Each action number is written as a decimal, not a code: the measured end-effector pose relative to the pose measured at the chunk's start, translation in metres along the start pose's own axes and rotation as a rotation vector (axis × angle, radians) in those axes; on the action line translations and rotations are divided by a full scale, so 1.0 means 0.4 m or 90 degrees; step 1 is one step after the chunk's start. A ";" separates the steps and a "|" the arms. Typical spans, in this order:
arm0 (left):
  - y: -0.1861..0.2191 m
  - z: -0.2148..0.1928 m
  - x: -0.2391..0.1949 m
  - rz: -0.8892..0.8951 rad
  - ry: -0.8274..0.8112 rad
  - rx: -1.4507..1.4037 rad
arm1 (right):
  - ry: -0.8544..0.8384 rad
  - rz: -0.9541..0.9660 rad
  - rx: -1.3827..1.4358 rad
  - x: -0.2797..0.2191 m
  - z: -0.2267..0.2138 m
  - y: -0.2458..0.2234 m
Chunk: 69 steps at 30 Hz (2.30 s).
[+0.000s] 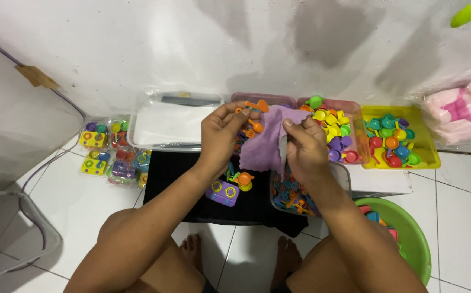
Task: The person sits on the floor and packs small colorful plastic toys into clear plastic bags. They pick up items such as toy spoons, forks, and a purple toy from various containers, wipe them with a purple cloth, and place them into bags. The person also handles a green basin and a white container during the process.
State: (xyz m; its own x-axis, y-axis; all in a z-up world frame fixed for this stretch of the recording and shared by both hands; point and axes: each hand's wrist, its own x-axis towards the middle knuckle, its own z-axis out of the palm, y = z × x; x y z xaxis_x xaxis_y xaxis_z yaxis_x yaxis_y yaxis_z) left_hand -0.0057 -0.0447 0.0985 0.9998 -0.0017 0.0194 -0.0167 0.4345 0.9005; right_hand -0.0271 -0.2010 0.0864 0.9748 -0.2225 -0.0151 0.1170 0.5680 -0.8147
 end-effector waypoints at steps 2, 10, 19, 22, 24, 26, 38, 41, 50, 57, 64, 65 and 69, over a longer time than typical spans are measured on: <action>0.001 0.003 0.000 -0.006 -0.007 -0.012 | -0.007 -0.017 0.009 -0.003 0.008 -0.013; -0.014 -0.028 0.031 -0.030 -0.043 -0.060 | 0.065 -0.122 -0.092 0.047 -0.079 -0.071; -0.059 -0.008 0.018 -0.083 -0.117 0.006 | -0.085 -0.085 -0.280 0.003 -0.045 0.004; -0.063 -0.009 0.017 -0.079 -0.096 0.047 | -0.098 -0.126 -0.333 0.021 -0.060 0.016; -0.044 -0.001 0.011 -0.087 -0.092 0.050 | -0.102 -0.130 -0.336 0.031 -0.078 0.025; -0.042 -0.003 0.021 -0.092 -0.084 0.051 | -0.112 -0.134 -0.338 0.034 -0.074 0.023; -0.041 -0.025 0.039 -0.113 -0.151 0.104 | -0.082 -0.125 -0.355 0.042 -0.106 0.039; -0.061 -0.031 0.052 -0.117 -0.124 0.094 | -0.071 -0.124 -0.321 0.038 -0.099 0.042; -0.047 -0.021 0.039 -0.067 0.065 -0.037 | -0.058 0.021 -0.173 -0.006 -0.065 0.102; 0.021 -0.074 0.094 0.063 0.104 -0.056 | -0.118 -0.042 -0.335 -0.011 -0.049 0.100; 0.139 -0.161 0.111 0.066 0.088 -0.118 | -0.260 0.044 -0.209 -0.031 0.035 0.168; 0.136 -0.171 0.114 0.069 0.094 -0.118 | -0.265 0.046 -0.208 -0.038 0.046 0.227; 0.149 -0.191 0.111 0.084 0.062 -0.091 | -0.340 0.073 -0.221 -0.077 0.093 0.439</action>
State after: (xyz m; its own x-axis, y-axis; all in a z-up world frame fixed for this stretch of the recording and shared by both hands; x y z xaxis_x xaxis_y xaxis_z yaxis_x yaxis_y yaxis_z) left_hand 0.0383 0.0500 0.1196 0.9853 0.1482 0.0849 -0.1533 0.5480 0.8223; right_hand -0.0297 -0.0651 -0.0346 0.9484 0.2993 0.1049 0.0260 0.2561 -0.9663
